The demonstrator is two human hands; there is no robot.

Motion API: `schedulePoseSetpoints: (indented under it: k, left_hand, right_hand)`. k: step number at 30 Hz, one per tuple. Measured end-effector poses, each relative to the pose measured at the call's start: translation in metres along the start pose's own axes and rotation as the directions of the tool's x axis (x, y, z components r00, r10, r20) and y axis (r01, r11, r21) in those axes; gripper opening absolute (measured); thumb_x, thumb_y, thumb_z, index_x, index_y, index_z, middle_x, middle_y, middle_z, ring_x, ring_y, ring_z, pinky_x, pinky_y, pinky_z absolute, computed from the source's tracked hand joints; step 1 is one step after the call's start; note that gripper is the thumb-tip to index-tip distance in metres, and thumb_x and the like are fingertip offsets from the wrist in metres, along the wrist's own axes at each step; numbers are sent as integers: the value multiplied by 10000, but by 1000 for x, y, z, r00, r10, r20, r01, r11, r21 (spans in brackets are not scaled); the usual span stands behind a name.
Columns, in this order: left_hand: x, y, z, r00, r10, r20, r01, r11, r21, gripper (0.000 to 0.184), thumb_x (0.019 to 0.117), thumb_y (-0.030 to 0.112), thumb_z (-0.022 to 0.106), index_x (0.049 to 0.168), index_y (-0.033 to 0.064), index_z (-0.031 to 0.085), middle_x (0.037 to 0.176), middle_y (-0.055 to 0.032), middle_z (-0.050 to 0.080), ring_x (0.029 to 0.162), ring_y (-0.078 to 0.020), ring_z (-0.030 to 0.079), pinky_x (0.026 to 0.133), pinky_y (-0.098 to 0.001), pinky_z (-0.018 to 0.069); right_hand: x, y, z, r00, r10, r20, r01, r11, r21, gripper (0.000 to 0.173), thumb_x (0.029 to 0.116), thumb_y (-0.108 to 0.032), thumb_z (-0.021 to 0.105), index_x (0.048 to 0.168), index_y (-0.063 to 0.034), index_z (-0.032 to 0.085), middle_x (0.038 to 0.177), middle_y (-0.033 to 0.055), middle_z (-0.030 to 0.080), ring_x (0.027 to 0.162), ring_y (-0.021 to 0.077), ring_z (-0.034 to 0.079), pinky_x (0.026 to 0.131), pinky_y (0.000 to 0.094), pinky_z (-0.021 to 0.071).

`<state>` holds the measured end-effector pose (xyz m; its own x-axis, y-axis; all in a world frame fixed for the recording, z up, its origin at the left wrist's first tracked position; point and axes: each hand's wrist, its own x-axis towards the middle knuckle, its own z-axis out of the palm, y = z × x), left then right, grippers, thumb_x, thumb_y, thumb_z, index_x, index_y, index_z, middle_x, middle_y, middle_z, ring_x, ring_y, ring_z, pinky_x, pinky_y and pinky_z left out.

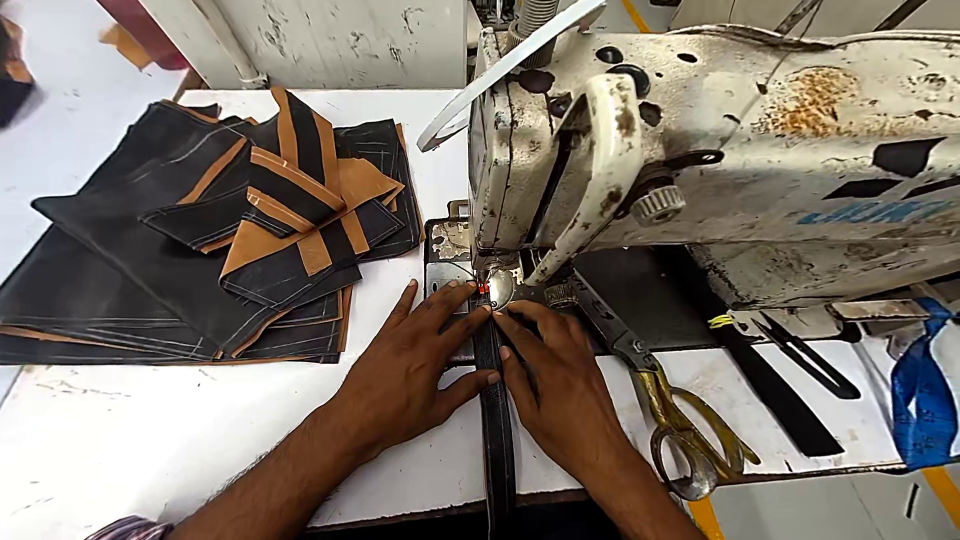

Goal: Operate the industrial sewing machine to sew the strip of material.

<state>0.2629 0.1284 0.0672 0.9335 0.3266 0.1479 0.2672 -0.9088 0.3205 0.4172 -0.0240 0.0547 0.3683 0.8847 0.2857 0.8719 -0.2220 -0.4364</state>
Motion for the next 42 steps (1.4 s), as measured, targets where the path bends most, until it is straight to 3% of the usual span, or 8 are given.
schedulePoseSetpoints:
  k: [3,7,11,30,33,36,42]
  left_hand:
    - [-1,-1,1,999,23,-29,-23,1000,5,686,975,690,462,1484,244,570,1604,-39,426,1516,-190,334,1260,-575,207]
    - [-7,0,2,977,170,-127,-175,984,-28,511,1007,559,550,1307,181,715,1412,-90,604,1412,-230,487,1232,-527,316]
    - [-8,1,0,983,153,-102,-159,985,-59,528,992,583,558,1310,191,714,1400,-74,609,1385,-197,513,1222,-477,346]
    - [6,-7,-2,995,76,-71,-82,994,-77,545,1007,564,530,1388,198,664,1489,-29,554,1415,-179,479,1219,-431,353]
    - [5,-7,-2,990,120,-72,-123,991,-43,570,996,587,533,1377,185,672,1469,-67,566,1412,-210,485,1218,-450,352]
    - [-1,-2,-2,971,211,-112,-215,976,-23,547,980,588,571,1296,168,724,1341,-101,638,1334,-231,548,1159,-419,419]
    - [1,-4,0,984,157,-88,-164,984,-74,556,987,583,560,1339,175,697,1417,-90,598,1391,-202,502,1176,-371,406]
  right_hand:
    - [0,0,0,1000,10,6,-10,1000,3,407,1044,-339,470,1381,-228,671,1407,11,588,1277,224,537,1011,421,477]
    - [8,3,-1,1000,23,18,-23,1000,21,404,1029,-291,459,1353,-225,692,1377,28,606,1205,234,577,969,419,504]
    - [18,6,-5,1000,-4,18,3,1000,15,408,972,-177,494,1297,-235,732,1308,51,626,1066,219,606,845,368,517]
    - [16,6,0,1000,-14,-5,14,1000,-26,433,981,-182,482,1349,-246,700,1318,70,603,1093,238,589,861,382,517]
    - [16,6,0,1000,-17,-5,17,1000,-25,436,983,-180,479,1356,-243,696,1315,71,603,1095,241,585,860,381,516]
    - [16,7,-1,1000,-20,1,20,999,-28,437,981,-185,483,1360,-241,693,1311,78,606,1098,251,584,856,386,515]
    - [15,5,-2,1000,-14,5,15,999,-35,434,990,-181,477,1366,-237,689,1306,77,607,1092,259,580,840,393,514]
